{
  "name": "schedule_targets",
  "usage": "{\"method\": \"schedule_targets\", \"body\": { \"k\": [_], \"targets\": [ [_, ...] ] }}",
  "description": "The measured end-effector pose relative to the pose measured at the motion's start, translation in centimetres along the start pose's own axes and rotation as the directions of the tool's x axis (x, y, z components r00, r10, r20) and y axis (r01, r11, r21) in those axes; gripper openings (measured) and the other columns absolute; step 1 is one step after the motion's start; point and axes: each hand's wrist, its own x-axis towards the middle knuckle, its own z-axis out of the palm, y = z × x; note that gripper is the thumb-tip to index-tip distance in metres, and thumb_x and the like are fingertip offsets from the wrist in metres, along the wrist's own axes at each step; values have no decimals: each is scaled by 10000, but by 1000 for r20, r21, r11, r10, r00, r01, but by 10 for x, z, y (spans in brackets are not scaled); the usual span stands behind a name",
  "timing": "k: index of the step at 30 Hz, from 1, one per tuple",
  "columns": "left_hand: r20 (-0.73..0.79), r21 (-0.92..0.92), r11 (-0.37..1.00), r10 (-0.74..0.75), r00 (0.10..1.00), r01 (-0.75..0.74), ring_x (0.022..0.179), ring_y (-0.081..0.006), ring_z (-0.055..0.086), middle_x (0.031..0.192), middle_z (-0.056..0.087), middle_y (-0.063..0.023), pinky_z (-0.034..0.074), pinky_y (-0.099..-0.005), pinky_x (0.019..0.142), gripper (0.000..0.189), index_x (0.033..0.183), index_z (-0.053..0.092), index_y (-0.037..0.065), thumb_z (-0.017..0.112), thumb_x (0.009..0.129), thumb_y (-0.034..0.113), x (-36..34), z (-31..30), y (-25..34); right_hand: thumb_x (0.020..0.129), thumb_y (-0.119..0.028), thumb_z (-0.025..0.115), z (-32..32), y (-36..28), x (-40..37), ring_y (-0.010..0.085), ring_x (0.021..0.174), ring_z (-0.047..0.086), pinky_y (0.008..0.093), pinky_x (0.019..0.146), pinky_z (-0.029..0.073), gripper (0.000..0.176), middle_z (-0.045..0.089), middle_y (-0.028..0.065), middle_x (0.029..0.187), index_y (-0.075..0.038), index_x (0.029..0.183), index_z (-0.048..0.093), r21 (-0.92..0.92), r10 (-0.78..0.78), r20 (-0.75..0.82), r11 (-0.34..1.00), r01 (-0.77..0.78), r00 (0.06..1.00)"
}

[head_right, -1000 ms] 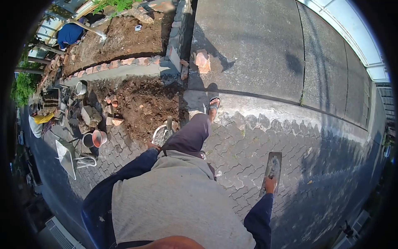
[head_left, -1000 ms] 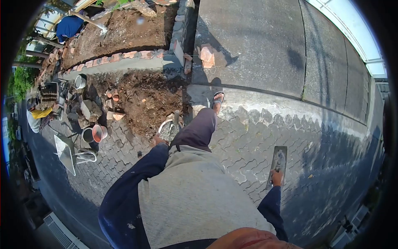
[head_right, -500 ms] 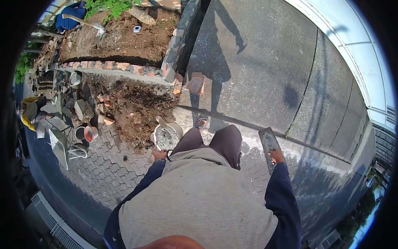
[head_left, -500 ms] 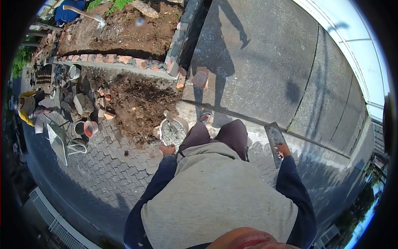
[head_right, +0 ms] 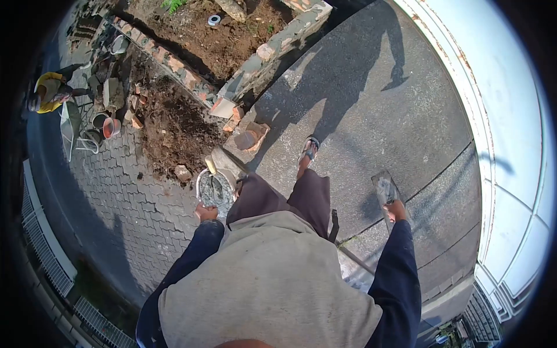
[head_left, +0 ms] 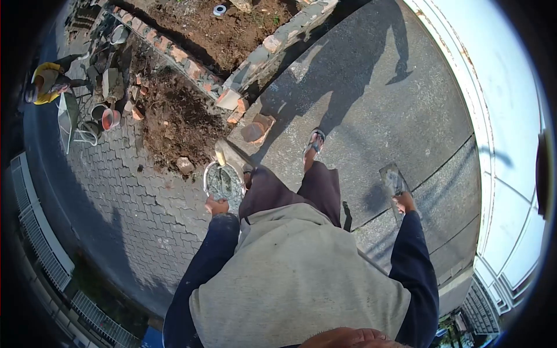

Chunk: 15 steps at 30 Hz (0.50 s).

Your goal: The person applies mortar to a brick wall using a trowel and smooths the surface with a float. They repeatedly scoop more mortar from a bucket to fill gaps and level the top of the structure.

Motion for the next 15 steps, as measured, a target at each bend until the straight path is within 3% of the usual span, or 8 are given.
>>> {"method": "schedule_targets", "body": {
  "k": [4,6,7,8,10,13,14,15],
  "targets": [
    [69,357,929,78,995,-97,578,-108,380,677,343,18,434,-317,582,522,1266,393,-49,501,759,-115,-32,-33,-61,789,-279,704,-93,-125,78,398,821,647,431,618,481,445,643,259,891,77,1017,565,-567,-409,-73,767,299,910],
    [298,709,566,300,906,-420,567,-105,403,665,368,19,450,-324,563,475,1209,422,-83,509,743,-107,-26,-66,-101,780,-289,713,-111,-186,125,397,830,651,444,631,492,453,647,258,879,79,1006,578,-622,-556,-35,662,417,830],
    [457,835,94,431,778,-542,538,-110,454,648,441,-1,455,-316,513,433,1168,426,-115,499,742,-109,-97,-35,-117,771,-300,722,-121,-224,153,395,840,654,457,645,503,461,651,257,867,81,994,592,-654,-683,-13,558,511,730],
    [426,843,119,448,786,-525,538,-110,454,648,441,-1,455,-316,513,433,1168,426,-115,499,742,-109,-106,-30,-135,772,-304,716,-127,-284,138,402,918,635,457,728,493,480,644,270,939,68,1049,592,-620,-574,27,633,464,819],
    [97,693,683,229,969,-231,513,-128,488,657,499,-19,454,-312,478,460,1153,424,-122,563,715,-115,-90,-42,-173,784,-334,695,-125,-381,124,408,1037,593,454,859,462,528,616,284,1067,48,1128,574,-660,-557,118,575,484,822],
    [-43,228,969,-82,996,90,606,-188,536,730,558,-72,492,-332,548,518,1105,432,-113,730,698,5,-112,-24,-218,802,-363,673,-125,-476,129,407,1091,565,446,913,440,573,586,287,1148,39,1187,535,-723,-674,213,379,578,708],
    [187,611,775,61,980,-165,640,-204,537,758,572,-84,498,-404,613,376,1036,446,-103,676,767,23,-97,-29,-229,809,-365,667,-125,-506,121,408,1105,559,441,920,440,595,575,289,1173,38,1220,516,-722,-703,243,329,609,668],
    [78,511,859,-21,997,-22,639,-198,532,762,575,-81,482,-431,629,309,1002,455,-94,636,792,41,-92,-39,-255,809,-365,667,-127,-534,116,408,1105,559,441,920,440,595,575,289,1173,38,1220,516,-737,-703,257,301,604,664]
  ]
}}
